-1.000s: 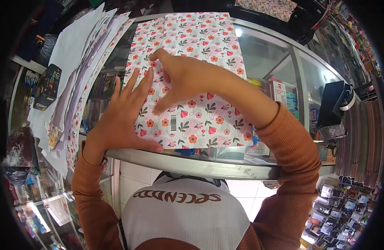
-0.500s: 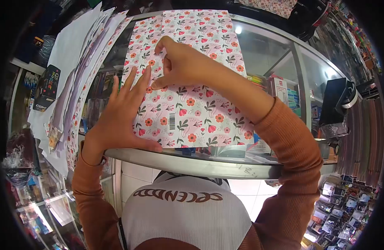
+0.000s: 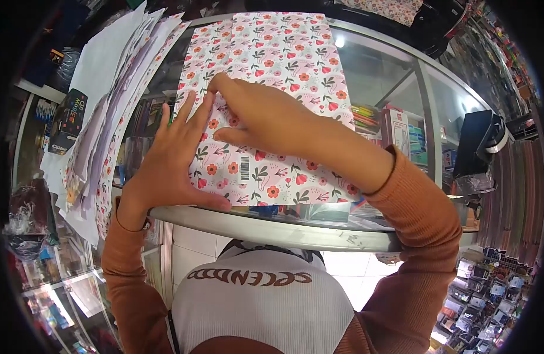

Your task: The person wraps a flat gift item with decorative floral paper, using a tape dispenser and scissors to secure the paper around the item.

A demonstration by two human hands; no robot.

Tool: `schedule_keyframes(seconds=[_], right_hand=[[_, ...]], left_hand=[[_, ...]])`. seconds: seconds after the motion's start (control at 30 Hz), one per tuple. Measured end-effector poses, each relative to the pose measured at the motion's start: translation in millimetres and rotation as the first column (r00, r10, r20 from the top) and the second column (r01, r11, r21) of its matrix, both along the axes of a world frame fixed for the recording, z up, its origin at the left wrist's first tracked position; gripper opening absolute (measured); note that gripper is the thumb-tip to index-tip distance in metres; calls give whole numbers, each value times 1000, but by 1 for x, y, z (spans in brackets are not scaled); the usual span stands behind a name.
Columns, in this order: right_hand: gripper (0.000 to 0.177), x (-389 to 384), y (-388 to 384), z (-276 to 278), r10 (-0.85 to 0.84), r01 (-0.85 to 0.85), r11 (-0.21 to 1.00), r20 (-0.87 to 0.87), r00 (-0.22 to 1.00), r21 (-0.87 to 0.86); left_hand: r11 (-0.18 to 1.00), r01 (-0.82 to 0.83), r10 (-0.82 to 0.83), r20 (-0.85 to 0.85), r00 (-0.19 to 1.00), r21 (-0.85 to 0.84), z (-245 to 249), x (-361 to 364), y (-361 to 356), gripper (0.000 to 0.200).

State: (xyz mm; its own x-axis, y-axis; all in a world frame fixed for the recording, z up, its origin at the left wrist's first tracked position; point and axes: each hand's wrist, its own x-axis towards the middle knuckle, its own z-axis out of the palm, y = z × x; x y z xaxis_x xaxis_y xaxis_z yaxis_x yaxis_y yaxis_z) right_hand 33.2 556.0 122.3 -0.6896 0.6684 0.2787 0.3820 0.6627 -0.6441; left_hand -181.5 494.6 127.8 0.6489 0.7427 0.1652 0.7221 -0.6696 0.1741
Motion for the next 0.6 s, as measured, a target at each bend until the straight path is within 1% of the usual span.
schedule_keyframes(seconds=[0.03, 0.07, 0.17, 0.27, 0.37, 0.47, 0.57, 0.6], right_hand=[[62, 0, -2, 1, 11, -10, 1000, -19, 1000, 11], [67, 2, -5, 5, 14, -13, 999, 4, 1000, -52], [75, 3, -10, 0, 19, -20, 1000, -42, 999, -23], [76, 3, -17, 11, 14, -15, 996, -6, 1000, -93], [83, 4, -21, 6, 7, -7, 999, -11, 1000, -37], [91, 4, -24, 8, 7, -8, 999, -17, 1000, -51], [100, 4, -24, 1, 22, -19, 996, -31, 999, 87], [106, 3, -26, 1, 17, -16, 995, -8, 1000, 95]], left_hand=[[1000, 7, -7, 9, 1000, 7, 0, 0, 0, 138], [1000, 14, -14, 19, 1000, 15, 0, 0, 0, 137], [1000, -4, 3, -6, 1000, -20, 3, 0, -1, 141], [1000, 17, -18, 42, 999, 22, 0, -2, 1, 135], [1000, 7, -8, 48, 999, 21, 0, -1, 0, 134], [999, 10, -12, 56, 998, 34, -1, -2, 0, 133], [999, 10, -12, 61, 998, 36, 0, -2, -1, 132], [1000, 4, -4, 42, 999, 20, 0, -3, 0, 135]])
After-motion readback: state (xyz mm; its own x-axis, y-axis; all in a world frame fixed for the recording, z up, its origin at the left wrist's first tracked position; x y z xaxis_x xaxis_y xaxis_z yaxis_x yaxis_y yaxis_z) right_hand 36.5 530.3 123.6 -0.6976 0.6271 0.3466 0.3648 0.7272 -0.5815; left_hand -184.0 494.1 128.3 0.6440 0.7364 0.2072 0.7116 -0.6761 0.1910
